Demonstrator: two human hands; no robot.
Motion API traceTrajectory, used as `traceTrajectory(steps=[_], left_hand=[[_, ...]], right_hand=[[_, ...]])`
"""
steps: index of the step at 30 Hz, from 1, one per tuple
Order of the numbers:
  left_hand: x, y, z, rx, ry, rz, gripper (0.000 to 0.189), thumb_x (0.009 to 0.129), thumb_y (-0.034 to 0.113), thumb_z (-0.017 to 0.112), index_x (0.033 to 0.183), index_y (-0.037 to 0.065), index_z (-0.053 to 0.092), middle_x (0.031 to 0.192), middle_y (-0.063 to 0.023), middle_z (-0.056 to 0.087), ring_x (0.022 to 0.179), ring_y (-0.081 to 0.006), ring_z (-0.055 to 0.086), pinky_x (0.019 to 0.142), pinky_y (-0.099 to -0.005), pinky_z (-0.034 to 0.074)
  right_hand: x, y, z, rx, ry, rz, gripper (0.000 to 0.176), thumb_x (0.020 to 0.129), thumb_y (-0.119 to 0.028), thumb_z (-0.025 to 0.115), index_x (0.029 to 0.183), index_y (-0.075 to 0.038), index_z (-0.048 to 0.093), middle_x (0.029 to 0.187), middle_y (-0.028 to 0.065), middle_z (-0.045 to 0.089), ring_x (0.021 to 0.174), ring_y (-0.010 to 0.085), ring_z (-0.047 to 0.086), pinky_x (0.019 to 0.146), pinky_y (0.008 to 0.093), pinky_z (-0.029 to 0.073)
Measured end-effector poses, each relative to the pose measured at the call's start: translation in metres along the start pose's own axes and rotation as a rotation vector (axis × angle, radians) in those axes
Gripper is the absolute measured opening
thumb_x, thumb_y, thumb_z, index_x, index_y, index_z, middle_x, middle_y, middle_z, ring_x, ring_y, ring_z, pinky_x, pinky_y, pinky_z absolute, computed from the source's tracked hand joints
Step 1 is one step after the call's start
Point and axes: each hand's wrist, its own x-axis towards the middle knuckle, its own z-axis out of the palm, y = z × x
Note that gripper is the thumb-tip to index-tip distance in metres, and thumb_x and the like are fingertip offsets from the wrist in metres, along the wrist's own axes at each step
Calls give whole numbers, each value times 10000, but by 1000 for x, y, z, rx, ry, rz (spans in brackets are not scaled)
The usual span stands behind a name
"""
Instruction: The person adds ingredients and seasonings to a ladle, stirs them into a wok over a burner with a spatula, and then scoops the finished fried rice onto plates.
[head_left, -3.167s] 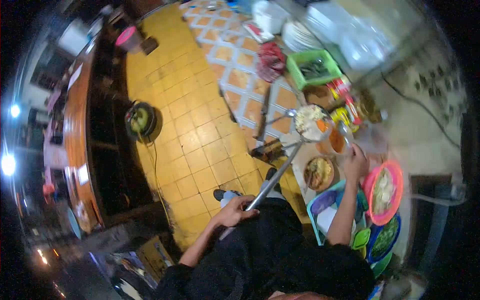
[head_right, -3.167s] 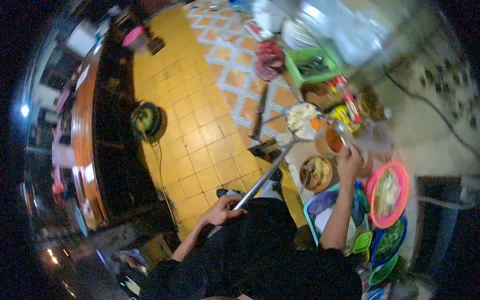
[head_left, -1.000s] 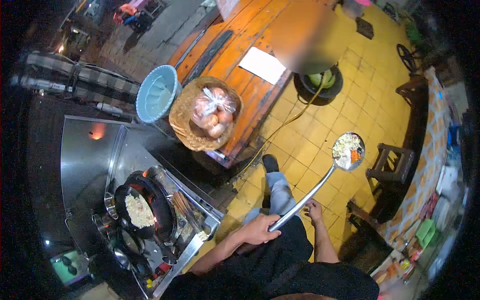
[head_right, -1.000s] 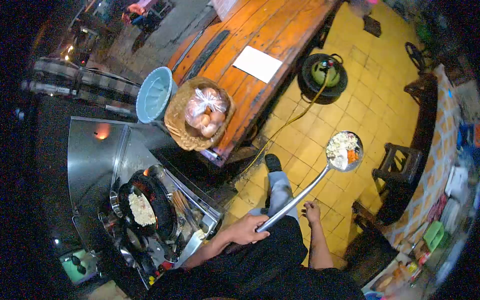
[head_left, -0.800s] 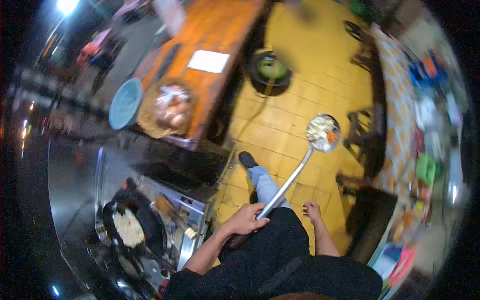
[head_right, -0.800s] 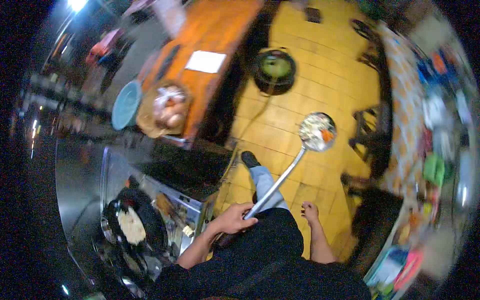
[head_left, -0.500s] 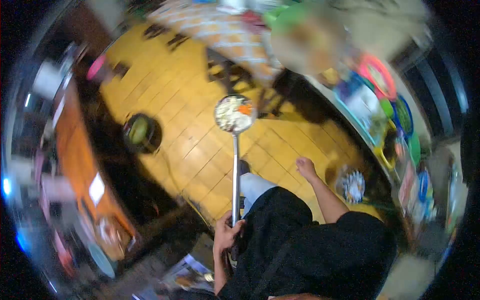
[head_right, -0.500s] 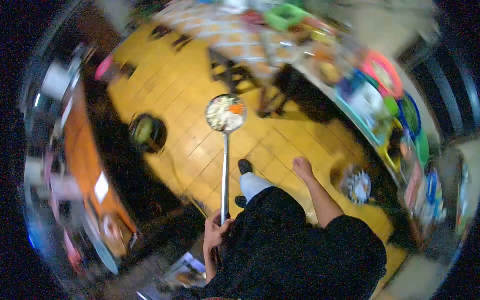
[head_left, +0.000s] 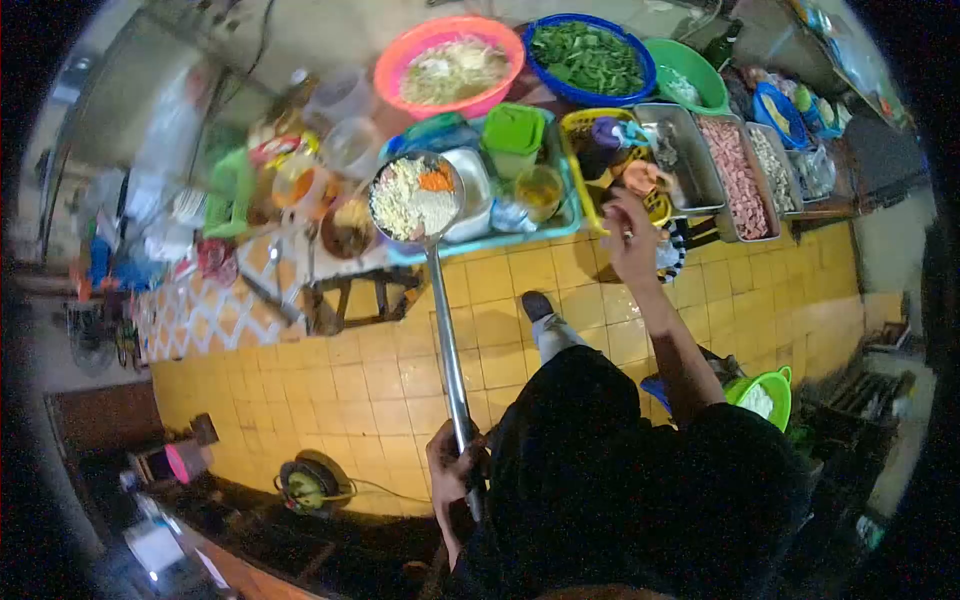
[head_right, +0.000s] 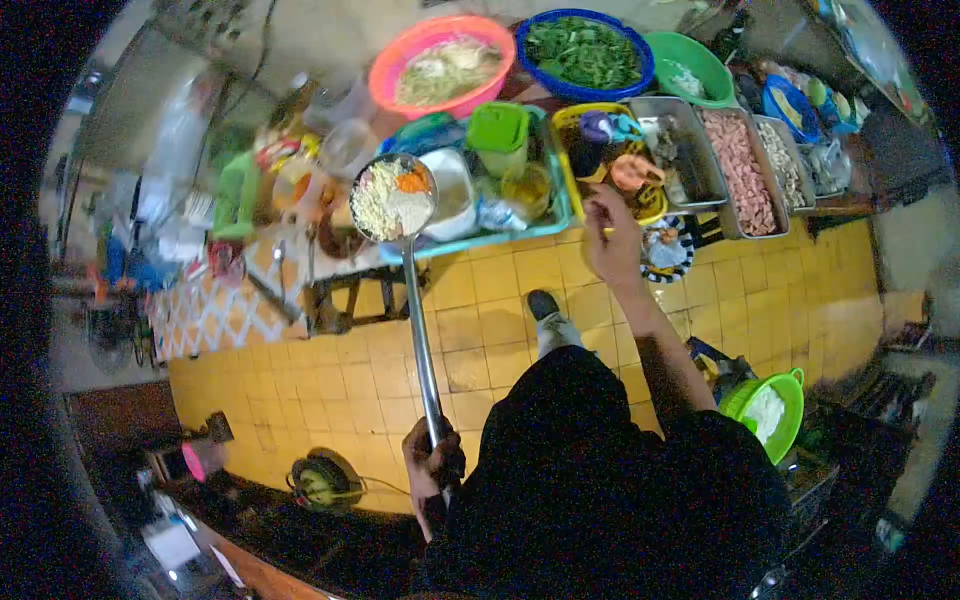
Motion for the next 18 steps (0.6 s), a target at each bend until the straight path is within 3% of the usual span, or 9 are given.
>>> traceTrajectory(steps=[1,3,5,7,10,13,15,17,18], left_hand=[[22,3,12,10,-17,-3,146,713,90,623,792,26,518,636,-30,514,488,-110,481,431,-238,371],[57,6,24,117,-128,114,138,718,81,619,791,23,519,636,-24,506,512,-106,486,443,-234,380],[71,31,46,126,-147,44,140,735,78,617,807,15,515,632,-19,494,522,-101,479,446,-238,382],[80,48,59,63,-239,-15,137,757,69,607,830,9,508,636,-25,500,527,-104,482,448,-238,387],[97,52,62,164,-279,9,137,767,46,602,856,8,504,634,-29,500,518,-107,485,442,-236,386],[105,63,68,206,-319,-10,138,779,46,593,876,4,505,624,-29,495,484,-110,475,438,-233,382],[114,64,64,260,-431,104,140,784,51,588,885,2,505,614,-22,493,466,-107,469,435,-231,381],[120,65,59,306,-454,89,140,785,53,589,884,2,504,608,-16,491,463,-100,468,433,-233,383],[123,66,59,350,-473,119,141,788,61,590,882,2,503,605,-16,492,459,-100,471,430,-236,383]], right_hand=[[21,10,-16,-18,104,-34,203,802,-28,558,1003,-38,532,796,145,606,633,204,599,575,296,468],[32,33,-45,-219,-13,107,172,791,-42,550,961,-46,523,752,149,590,631,262,587,577,325,455],[33,58,-55,-432,-207,184,163,785,-82,544,942,-58,509,724,145,581,628,319,569,566,368,443],[39,61,-53,-368,-125,148,197,773,-121,550,957,-66,504,708,146,578,634,353,561,571,405,438],[47,60,-49,-369,-159,396,243,771,-132,554,1005,-87,501,737,134,590,650,368,559,603,441,438],[38,67,-42,-498,-125,169,478,777,-201,577,1170,-10,384,1044,233,513,901,410,509,744,460,429],[29,86,-27,-543,-178,277,558,771,-253,609,1181,26,355,1124,257,452,1013,404,470,793,448,418],[15,121,-6,-377,1,126,632,762,-292,638,1207,25,320,1133,253,448,957,390,523,761,441,434],[32,86,-6,-4,-12,422,665,750,-301,655,1204,31,302,1093,257,471,907,392,544,727,439,443]])
